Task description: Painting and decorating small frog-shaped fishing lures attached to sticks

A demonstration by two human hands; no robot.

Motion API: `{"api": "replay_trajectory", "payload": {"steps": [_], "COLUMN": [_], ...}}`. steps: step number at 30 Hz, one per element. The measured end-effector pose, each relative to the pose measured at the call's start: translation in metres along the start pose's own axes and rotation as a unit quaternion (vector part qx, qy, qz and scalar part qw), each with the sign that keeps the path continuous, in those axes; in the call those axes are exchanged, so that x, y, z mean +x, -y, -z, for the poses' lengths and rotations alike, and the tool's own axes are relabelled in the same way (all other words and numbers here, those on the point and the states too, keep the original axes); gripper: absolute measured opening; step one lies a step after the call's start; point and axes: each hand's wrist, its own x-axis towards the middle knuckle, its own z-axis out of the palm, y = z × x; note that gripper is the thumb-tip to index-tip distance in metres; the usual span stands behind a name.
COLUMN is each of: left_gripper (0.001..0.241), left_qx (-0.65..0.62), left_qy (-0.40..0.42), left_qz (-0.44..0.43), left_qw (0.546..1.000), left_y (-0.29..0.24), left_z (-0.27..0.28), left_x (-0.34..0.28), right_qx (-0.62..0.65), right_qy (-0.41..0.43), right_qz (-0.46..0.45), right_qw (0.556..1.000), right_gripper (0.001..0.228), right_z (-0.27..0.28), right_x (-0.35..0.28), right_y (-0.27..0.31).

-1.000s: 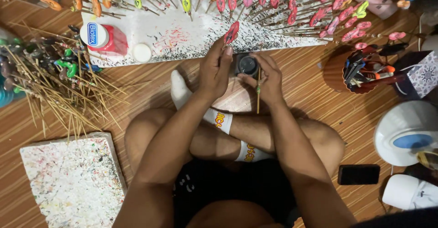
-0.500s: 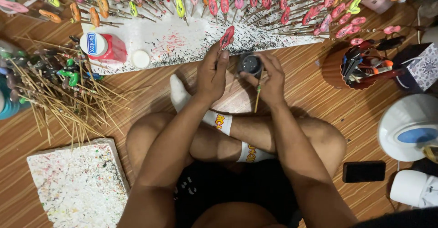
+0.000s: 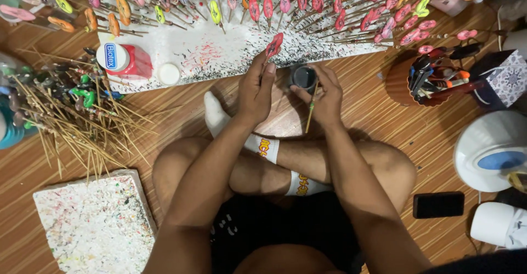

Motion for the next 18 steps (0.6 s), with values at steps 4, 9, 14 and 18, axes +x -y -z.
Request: {"api": "replay_trajectory", "payload": {"steps": [4, 9, 14, 18], "left_gripper": [0.034, 0.035, 0.03, 0.024], "left_qx": [0.006, 0.017, 0.022, 0.016], "left_qy": [0.01, 0.035, 0.051, 0.045], "left_qz": [-0.003, -0.018, -0.018, -0.014], "left_qw": [1.0, 0.999, 0.998, 0.999], "left_y": [-0.006, -0.011, -0.004, -0.009], "left_z": [0.002, 0.001, -0.002, -0.003], "left_x": [0.0, 0.001, 0.002, 0.004], "right_qx": [0.02, 0.016, -0.009, -0.035], "right_qy": [0.041, 0.036, 0.03, 0.06], "right_qz": [-0.007, -0.004, 0.004, -0.009], "right_qw": [0.999, 0.999, 0.999, 0.998], "right_gripper": [0.065, 0.066, 0.07, 0.076], "right_z": [-0.002, -0.004, -0.011, -0.009], "right_x": [0.002, 0.002, -0.002, -0.001], "right_y": [-0.007, -0.014, -0.026, -0.038]}}
